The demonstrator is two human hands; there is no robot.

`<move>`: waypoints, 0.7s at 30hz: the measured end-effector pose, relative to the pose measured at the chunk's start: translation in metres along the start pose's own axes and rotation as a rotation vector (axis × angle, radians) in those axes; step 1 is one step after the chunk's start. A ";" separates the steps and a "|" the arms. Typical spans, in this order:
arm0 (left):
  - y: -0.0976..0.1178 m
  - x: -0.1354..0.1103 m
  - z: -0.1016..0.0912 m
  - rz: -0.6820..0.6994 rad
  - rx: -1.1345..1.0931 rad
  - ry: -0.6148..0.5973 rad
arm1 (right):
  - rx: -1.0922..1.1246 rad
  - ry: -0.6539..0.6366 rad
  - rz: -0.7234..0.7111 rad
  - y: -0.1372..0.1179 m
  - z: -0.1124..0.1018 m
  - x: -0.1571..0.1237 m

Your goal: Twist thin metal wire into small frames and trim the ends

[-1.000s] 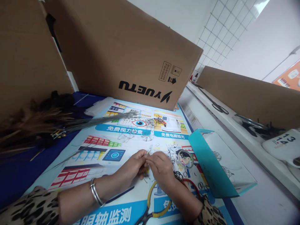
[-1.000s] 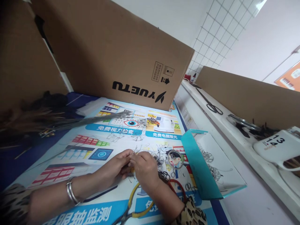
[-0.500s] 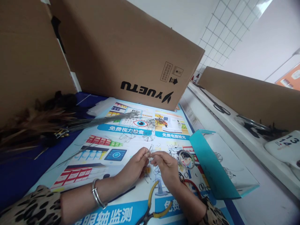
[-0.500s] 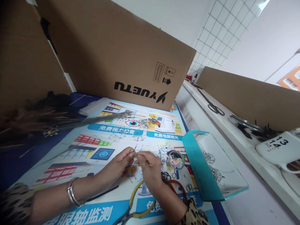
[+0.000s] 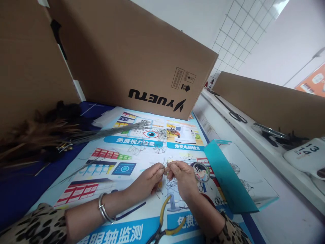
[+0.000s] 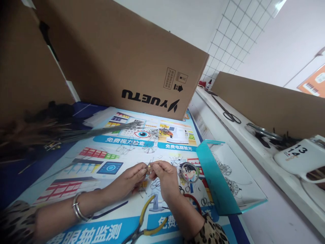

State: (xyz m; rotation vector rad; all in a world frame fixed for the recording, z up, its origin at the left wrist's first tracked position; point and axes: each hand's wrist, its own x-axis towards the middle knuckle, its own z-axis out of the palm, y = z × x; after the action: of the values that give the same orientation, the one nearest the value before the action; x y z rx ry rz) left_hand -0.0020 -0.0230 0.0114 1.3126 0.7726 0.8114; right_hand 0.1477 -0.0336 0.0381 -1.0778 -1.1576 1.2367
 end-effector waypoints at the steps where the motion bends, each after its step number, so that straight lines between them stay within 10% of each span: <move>1: 0.000 -0.001 0.000 0.004 0.004 0.000 | 0.002 0.003 0.005 0.000 0.000 0.000; 21: -0.001 0.001 0.000 -0.026 -0.204 -0.051 | -0.571 0.004 -0.287 -0.005 0.000 -0.003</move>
State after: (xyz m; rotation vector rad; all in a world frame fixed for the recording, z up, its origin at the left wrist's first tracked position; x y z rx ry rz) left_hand -0.0011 -0.0221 0.0101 1.1349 0.6477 0.8106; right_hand 0.1485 -0.0370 0.0428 -1.2652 -1.6520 0.6904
